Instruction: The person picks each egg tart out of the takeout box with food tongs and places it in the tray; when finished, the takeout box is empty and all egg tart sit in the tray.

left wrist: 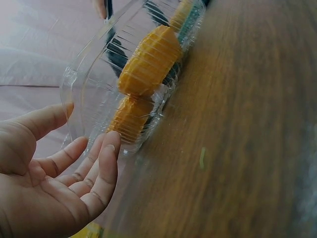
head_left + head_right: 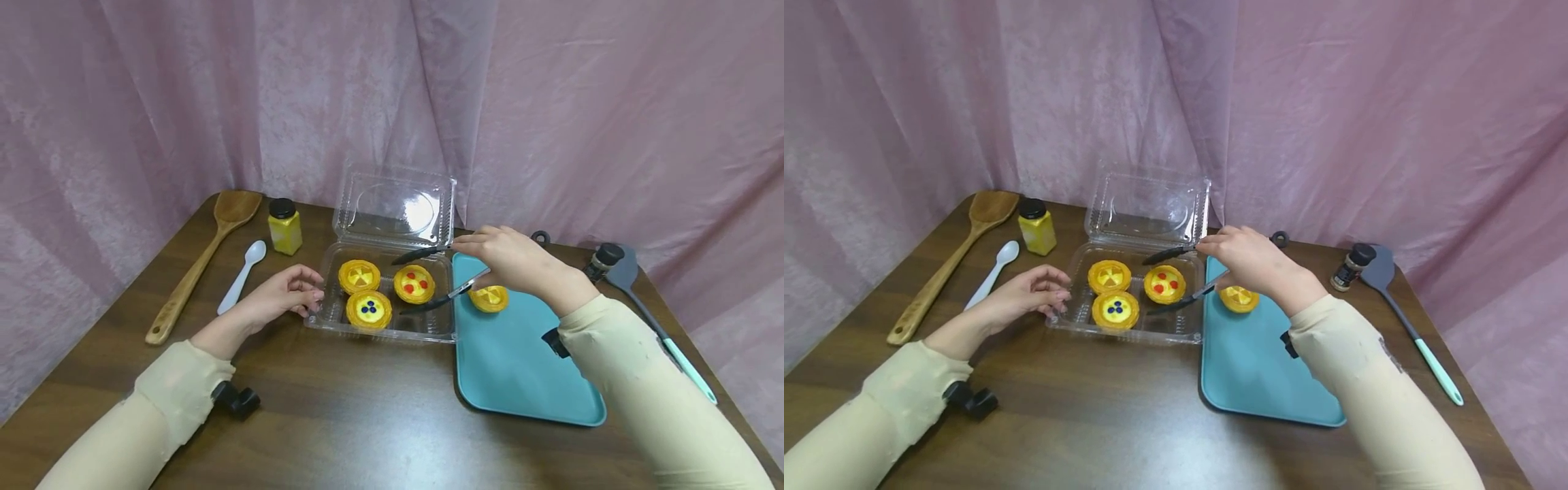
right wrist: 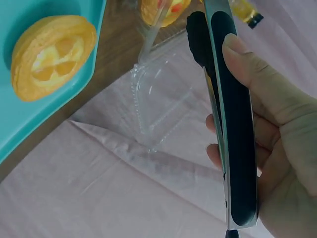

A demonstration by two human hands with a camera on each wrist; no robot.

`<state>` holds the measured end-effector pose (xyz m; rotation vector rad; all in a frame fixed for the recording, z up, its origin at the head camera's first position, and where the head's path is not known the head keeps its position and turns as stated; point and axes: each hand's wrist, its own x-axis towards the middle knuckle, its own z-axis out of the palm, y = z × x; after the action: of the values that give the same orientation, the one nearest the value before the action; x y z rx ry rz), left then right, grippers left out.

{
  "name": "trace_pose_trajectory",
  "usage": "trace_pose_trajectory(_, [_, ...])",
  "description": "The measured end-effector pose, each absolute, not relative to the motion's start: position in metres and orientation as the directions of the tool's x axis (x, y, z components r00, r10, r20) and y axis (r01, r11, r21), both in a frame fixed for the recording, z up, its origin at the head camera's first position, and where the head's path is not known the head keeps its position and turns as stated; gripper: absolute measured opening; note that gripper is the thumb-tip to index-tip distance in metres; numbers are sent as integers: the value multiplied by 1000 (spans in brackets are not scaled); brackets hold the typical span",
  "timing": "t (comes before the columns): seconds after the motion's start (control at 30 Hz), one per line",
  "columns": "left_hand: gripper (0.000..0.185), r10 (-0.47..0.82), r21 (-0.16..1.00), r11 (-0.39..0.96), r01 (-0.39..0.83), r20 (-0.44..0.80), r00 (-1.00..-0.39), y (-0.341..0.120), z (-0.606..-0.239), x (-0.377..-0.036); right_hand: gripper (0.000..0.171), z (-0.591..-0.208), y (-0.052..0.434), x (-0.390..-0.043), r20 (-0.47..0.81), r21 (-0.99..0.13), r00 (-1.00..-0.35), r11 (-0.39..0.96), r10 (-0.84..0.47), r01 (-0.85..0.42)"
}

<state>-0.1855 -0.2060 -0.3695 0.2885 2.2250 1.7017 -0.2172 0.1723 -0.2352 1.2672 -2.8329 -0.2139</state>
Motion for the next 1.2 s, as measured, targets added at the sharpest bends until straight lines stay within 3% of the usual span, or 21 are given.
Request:
trace_pose_trajectory(0.53, [43, 347, 959, 281, -30, -131, -929, -205, -366, -191, 63, -229, 162, -222, -85, 224, -675, 646, -733, -730])
trace_pose_trajectory(1.2, [45, 339, 954, 297, -43, -148, -929, -205, -369, -185, 55, -229, 168, -219, -41, 176, -657, 642, -753, -746])
